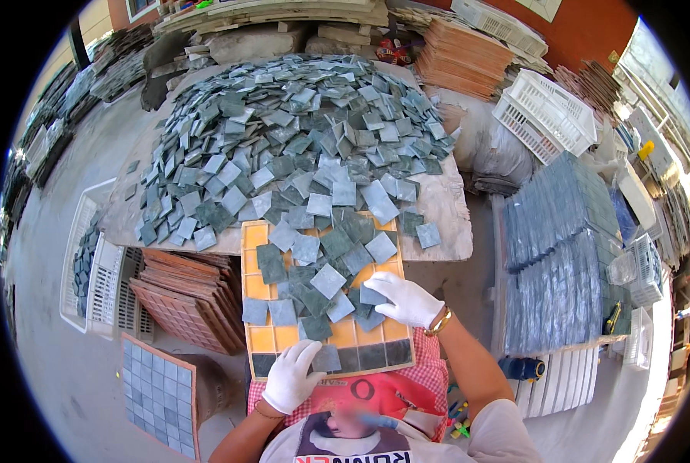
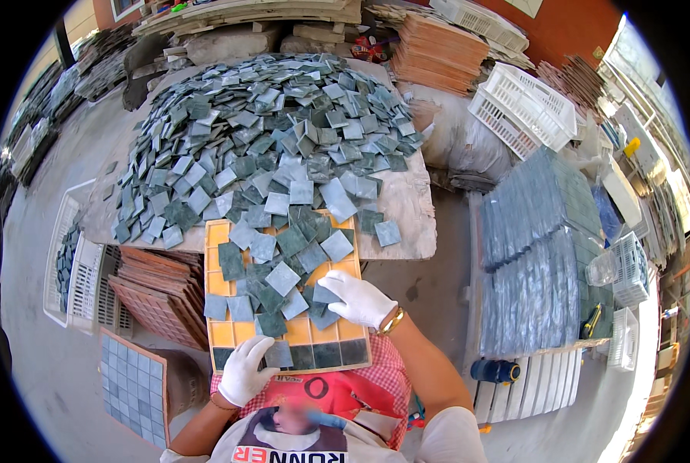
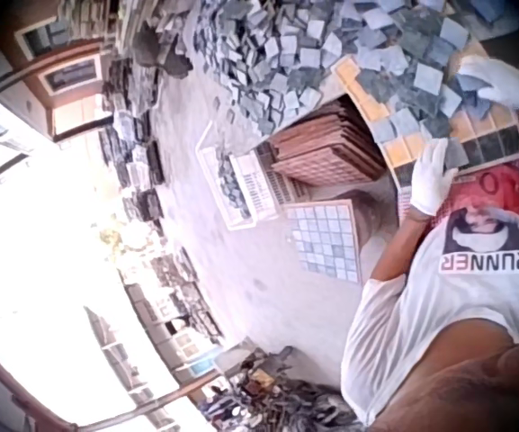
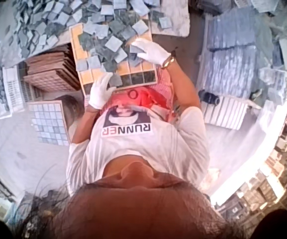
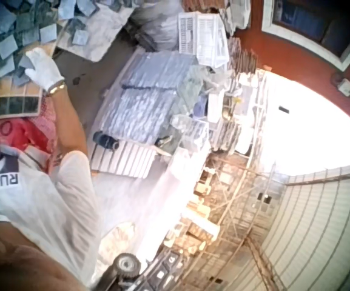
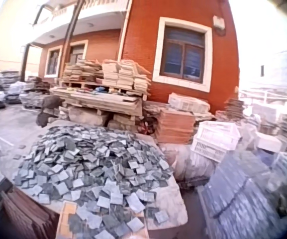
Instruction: The person places small square tiles onto a grid board, adjusting their positions to form a pattern. They repeatedly pick tiles from a pile, arrange them on the board, and stack completed boards nearby.
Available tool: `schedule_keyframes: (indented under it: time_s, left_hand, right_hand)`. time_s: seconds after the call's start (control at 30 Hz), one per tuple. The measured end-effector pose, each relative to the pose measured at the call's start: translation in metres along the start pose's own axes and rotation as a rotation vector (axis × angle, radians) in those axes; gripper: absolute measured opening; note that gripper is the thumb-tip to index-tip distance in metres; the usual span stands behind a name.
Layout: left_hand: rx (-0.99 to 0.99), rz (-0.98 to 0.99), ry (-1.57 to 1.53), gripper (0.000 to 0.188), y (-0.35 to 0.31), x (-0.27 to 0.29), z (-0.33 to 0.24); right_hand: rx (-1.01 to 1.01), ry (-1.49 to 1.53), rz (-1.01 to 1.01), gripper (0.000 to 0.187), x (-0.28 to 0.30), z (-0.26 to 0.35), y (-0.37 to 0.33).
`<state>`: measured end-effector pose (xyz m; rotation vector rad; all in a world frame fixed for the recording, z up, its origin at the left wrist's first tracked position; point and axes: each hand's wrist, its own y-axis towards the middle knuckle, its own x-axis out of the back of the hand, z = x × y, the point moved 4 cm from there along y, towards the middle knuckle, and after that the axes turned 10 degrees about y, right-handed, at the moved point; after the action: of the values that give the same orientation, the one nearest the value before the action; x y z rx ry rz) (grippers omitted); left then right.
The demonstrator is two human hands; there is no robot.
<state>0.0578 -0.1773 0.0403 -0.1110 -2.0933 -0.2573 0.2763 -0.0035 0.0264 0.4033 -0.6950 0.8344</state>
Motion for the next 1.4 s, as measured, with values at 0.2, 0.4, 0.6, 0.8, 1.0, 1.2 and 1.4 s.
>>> schedule_keyframes:
  time_s: [0.2, 0.4, 0.6, 0.8, 1.0, 1.2, 1.4]
  left_hand:
    - [-0.027, 0.032, -0.099, 0.063, 0.005, -0.015, -0.009]
    - [-0.032, 0.060, -0.111, 0.064, 0.007, -0.018, -0.015]
    - [0.066, 0.067, -0.142, 0.063, 0.003, -0.020, -0.001]
    - [0.105, 0.046, -0.138, 0.062, -0.002, -0.020, 0.008]
    - [0.090, 0.032, -0.148, 0.062, -0.002, -0.015, 0.003]
    - [0.098, 0.020, -0.190, 0.062, -0.005, -0.013, 0.002]
    - [0.122, 0.023, -0.234, 0.061, -0.006, -0.012, 0.003]
  right_hand:
    - [-0.309, 0.416, -0.327, 0.022, 0.023, 0.002, -0.024]
    - [-0.225, 0.222, -0.196, 0.021, 0.016, -0.001, -0.049]
    - [-0.237, 0.026, -0.224, 0.023, -0.004, 0.016, -0.065]
    - [-0.175, -0.089, -0.093, 0.034, -0.010, 0.025, -0.064]
    - [-0.112, -0.168, -0.222, 0.050, -0.023, 0.061, -0.040]
    - [-0.007, -0.222, -0.287, 0.035, -0.021, 0.043, -0.024]
    - [-0.274, 0.307, -0.442, 0.014, 0.006, 0.017, -0.020]
